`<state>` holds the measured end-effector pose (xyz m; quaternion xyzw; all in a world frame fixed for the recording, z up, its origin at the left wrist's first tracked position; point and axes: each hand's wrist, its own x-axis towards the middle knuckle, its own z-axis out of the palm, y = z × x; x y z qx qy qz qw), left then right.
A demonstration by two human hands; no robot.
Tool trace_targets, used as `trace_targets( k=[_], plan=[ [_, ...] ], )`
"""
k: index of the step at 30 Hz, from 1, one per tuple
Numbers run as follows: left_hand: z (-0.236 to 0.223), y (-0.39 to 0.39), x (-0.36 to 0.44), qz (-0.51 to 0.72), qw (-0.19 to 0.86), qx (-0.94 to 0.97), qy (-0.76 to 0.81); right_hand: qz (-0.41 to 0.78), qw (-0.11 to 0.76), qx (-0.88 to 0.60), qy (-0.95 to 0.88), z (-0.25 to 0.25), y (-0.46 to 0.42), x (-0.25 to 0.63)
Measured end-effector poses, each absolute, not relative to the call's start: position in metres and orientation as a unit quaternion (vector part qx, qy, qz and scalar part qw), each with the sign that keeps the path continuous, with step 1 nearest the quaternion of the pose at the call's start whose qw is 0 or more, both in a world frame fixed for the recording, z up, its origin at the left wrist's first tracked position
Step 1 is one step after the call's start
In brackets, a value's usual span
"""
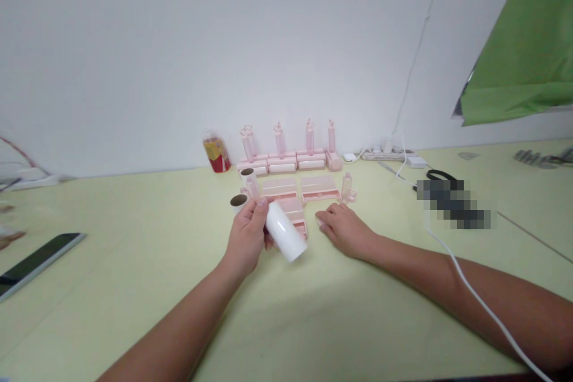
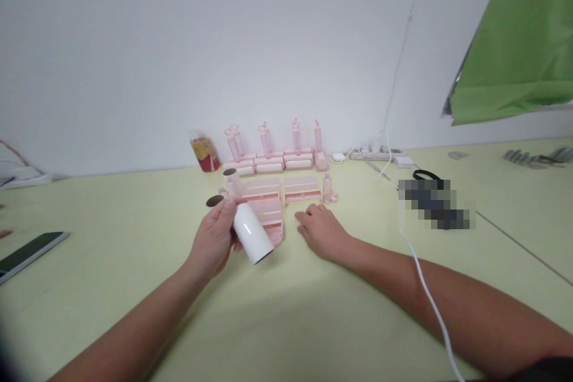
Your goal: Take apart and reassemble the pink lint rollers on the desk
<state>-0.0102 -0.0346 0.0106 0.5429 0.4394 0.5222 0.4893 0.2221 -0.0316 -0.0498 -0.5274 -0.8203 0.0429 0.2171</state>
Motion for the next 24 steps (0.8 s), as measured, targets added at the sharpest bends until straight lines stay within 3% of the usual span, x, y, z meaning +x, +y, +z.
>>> trace_targets(
  k=[5, 8, 19, 24],
  plan=[
    [0.012, -0.031, -0.011, 0.542, 0.538, 0.494, 0.416, 0.087, 0.437, -0.443, -0.778, -0.043, -0.040, 0.218],
    [0.010, -0.029, -0.011, 0.531, 0.573, 0.468, 0.414, 0.102, 0.522, -0.393, -0.750, -0.038, -0.050, 0.215],
    [0.007, -0.038, 0.002, 0.445, 0.674, 0.423, 0.410, 0.119, 0.553, -0.366, -0.739, -0.037, -0.060, 0.210],
    [0.005, -0.041, -0.002, 0.329, 0.679, 0.518, 0.403, 0.113, 0.566, -0.367, -0.729, -0.035, -0.061, 0.212]
  ],
)
